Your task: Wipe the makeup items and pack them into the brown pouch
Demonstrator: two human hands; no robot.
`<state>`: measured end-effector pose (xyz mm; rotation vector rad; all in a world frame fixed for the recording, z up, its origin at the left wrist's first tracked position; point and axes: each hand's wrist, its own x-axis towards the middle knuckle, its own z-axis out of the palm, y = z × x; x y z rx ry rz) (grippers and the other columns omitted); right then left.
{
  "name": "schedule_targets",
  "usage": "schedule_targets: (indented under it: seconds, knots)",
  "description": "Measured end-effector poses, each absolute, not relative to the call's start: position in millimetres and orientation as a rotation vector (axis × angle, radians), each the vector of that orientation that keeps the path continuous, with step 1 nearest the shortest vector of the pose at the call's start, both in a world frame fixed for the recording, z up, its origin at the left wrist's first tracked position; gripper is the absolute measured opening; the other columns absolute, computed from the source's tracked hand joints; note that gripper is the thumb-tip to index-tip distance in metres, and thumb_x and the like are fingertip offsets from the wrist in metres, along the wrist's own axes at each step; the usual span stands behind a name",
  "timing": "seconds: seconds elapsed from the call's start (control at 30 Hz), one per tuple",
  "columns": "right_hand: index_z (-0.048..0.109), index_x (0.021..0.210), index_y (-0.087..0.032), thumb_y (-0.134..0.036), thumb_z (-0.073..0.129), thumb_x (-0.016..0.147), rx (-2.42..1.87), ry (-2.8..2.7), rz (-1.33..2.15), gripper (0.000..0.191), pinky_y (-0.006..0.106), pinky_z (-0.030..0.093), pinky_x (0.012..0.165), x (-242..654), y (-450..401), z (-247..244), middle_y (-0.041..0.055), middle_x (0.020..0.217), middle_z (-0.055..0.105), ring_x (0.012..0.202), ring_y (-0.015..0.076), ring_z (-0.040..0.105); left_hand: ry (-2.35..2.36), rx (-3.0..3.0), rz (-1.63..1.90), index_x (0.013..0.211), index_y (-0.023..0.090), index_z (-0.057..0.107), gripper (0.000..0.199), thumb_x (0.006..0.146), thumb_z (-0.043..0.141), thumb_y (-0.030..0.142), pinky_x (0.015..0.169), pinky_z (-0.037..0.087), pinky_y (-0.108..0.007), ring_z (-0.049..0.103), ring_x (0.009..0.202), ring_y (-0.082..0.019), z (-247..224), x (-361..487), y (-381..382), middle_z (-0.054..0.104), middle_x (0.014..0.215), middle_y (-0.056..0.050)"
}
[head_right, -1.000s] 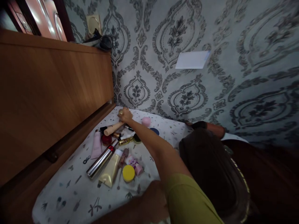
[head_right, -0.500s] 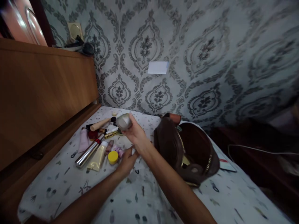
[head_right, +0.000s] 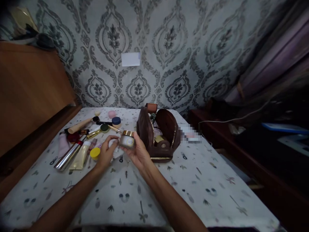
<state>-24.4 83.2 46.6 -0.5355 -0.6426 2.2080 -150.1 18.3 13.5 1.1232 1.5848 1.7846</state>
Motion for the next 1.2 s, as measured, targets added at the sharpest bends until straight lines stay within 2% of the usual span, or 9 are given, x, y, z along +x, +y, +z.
schedule_targets:
  seconds: [0.1,0.2,0.3,0.47,0.57,0.73,0.83,1.0,1.2]
  knots:
    - [0.068,0.092,-0.019,-0.047,0.081,0.072,-0.61,-0.691,2.094,0.036,0.029,0.055,0.069,-28,80,31,0.0024,0.088,0.074,0.08,0.0186,0.069,1.555,1.004,1.935,0.106,0.022,0.057,0.024,0.093,0.051,0.041,0.075,0.045,-0.027,0.059,0.081,-0.018,18,-151,15,0.064,0.09,-0.001]
    - [0.069,0.089,-0.022,-0.047,0.084,0.067,-0.675,-0.791,2.0,0.037,0.024,0.051,0.063,-34,72,19,-0.0008,0.087,0.073,0.079,0.0168,0.067,1.458,1.125,1.984,0.111,0.022,0.058,0.029,0.095,0.049,0.044,0.093,0.045,-0.031,0.06,0.104,-0.021,23,-145,10,0.065,0.108,-0.005]
    - [0.071,0.088,-0.022,-0.049,0.083,0.066,-0.633,-0.897,2.001,0.036,0.023,0.05,0.069,-37,62,8,-0.0007,0.09,0.073,0.084,0.0169,0.066,1.495,1.33,1.762,0.12,0.021,0.059,0.034,0.094,0.052,0.042,0.106,0.038,-0.034,0.055,0.122,-0.023,24,-136,5,0.063,0.126,-0.008]
    - [0.072,0.096,-0.022,-0.048,0.084,0.067,-0.578,-0.857,2.167,0.041,0.024,0.05,0.068,-35,54,-2,-0.0008,0.085,0.073,0.079,0.0164,0.066,1.481,1.274,1.654,0.104,0.02,0.065,0.027,0.092,0.055,0.042,0.092,0.045,-0.03,0.063,0.1,-0.02,19,-133,7,0.07,0.106,-0.005]
    - [0.072,0.096,-0.022,-0.045,0.087,0.064,-0.571,-0.726,2.268,0.042,0.023,0.05,0.067,-34,56,-4,-0.0015,0.085,0.074,0.076,0.0144,0.066,1.396,1.066,1.694,0.096,0.019,0.065,0.031,0.088,0.058,0.048,0.081,0.048,-0.028,0.064,0.088,-0.019,17,-136,12,0.07,0.094,-0.003]
    - [0.07,0.096,-0.023,-0.044,0.082,0.072,-0.57,-0.539,2.363,0.034,0.03,0.055,0.077,-34,61,-8,-0.0001,0.093,0.075,0.088,0.018,0.068,1.295,0.845,1.691,0.091,0.016,0.069,0.041,0.081,0.064,0.055,0.08,0.05,-0.03,0.065,0.083,-0.02,18,-139,16,0.07,0.083,-0.004]
    - [0.069,0.098,-0.023,-0.048,0.077,0.077,-0.56,-0.575,2.406,0.034,0.036,0.056,0.078,-36,61,-10,0.0018,0.09,0.074,0.092,0.0216,0.069,1.256,0.816,1.708,0.087,0.017,0.068,0.036,0.077,0.069,0.051,0.071,0.049,-0.026,0.063,0.074,-0.016,18,-139,16,0.068,0.079,-0.002]
    - [0.068,0.104,-0.023,-0.05,0.075,0.079,-0.537,-0.593,2.401,0.037,0.035,0.057,0.077,-38,55,-9,0.0024,0.093,0.075,0.089,0.021,0.07,1.271,0.806,1.742,0.087,0.018,0.064,0.03,0.076,0.07,0.045,0.061,0.045,-0.022,0.059,0.065,-0.014,16,-139,15,0.065,0.073,0.001]
    - [0.064,0.108,-0.025,-0.058,0.061,0.088,-0.707,-0.707,2.459,0.038,0.035,0.056,0.067,-32,55,-5,0.0012,0.089,0.073,0.074,0.0184,0.068,1.47,1.091,1.657,0.088,0.02,0.063,0.022,0.083,0.063,0.041,0.063,0.043,-0.023,0.057,0.068,-0.014,22,-140,10,0.064,0.077,0.001]
